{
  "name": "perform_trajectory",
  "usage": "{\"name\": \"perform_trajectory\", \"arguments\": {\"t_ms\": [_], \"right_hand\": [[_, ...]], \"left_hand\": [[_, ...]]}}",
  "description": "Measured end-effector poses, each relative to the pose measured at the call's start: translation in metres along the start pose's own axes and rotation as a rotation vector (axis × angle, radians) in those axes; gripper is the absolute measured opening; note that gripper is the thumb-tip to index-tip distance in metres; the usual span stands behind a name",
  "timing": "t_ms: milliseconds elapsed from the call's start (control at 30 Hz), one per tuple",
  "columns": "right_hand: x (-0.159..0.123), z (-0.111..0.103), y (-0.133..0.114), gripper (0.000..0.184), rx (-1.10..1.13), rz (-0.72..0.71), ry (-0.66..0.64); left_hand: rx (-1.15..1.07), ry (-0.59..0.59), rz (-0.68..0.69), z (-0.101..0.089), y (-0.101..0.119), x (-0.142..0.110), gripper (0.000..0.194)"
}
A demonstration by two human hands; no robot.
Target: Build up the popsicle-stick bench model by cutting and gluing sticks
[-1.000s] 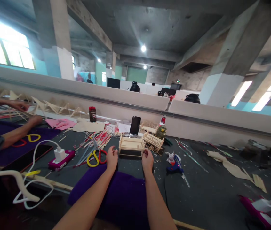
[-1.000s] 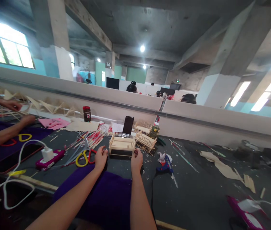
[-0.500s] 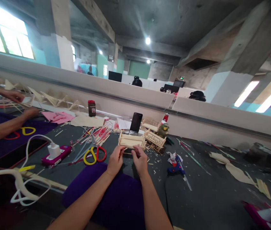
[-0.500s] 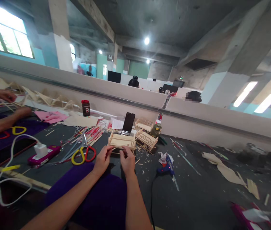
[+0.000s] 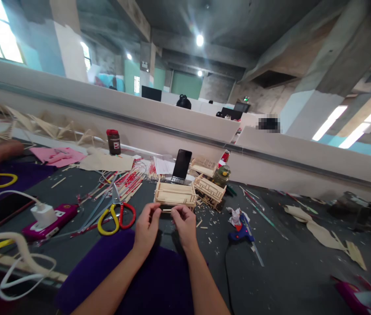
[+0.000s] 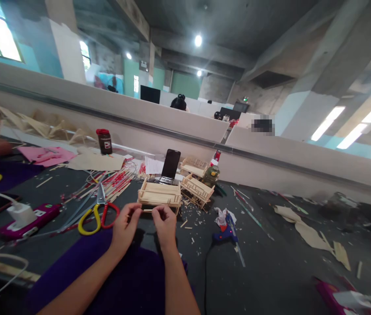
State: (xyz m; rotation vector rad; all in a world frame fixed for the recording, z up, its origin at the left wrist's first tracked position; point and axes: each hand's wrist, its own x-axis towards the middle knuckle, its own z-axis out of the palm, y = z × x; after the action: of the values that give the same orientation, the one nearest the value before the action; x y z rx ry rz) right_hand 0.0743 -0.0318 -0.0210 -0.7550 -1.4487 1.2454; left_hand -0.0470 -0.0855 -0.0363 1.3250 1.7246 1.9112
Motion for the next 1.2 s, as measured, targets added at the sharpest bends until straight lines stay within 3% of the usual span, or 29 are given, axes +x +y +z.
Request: {"name": "perform_trajectory", "arguments": {"t_ms": [133,300,500,633,733,933,1200], "right_hand": [[0.001,-0.001,-0.002,0.019,0.079,0.058,0.068],[-0.002,0.004,-0.004,0.015,0.078,0.082,0.052],[-0.001,0.006,0.001,0.016,0.021,0.098,0.058],[0.000,0.005,0.006,0.017,-0.019,0.130,0.048],[0.001,0.005,0.008,0.017,-0.022,0.133,0.054],[0.002,0.002,0.008,0.024,0.084,0.210,0.101],[0.003,0.000,0.007,0.030,0.185,0.285,0.119]], "left_hand": [[-0.302,0.257,-0.182,-0.005,-0.003,0.011,0.029],[-0.500,0.307,-0.198,-0.011,-0.002,0.025,0.046],[-0.571,0.312,-0.166,-0.007,0.016,0.061,0.022],[-0.602,0.334,-0.147,-0.005,0.013,0.081,0.008],[-0.521,0.238,-0.213,-0.009,0.005,0.079,0.009],[-0.385,-0.076,-0.372,-0.019,0.005,0.068,0.038],[-0.103,-0.270,-0.307,-0.030,0.000,0.074,0.043]]}}
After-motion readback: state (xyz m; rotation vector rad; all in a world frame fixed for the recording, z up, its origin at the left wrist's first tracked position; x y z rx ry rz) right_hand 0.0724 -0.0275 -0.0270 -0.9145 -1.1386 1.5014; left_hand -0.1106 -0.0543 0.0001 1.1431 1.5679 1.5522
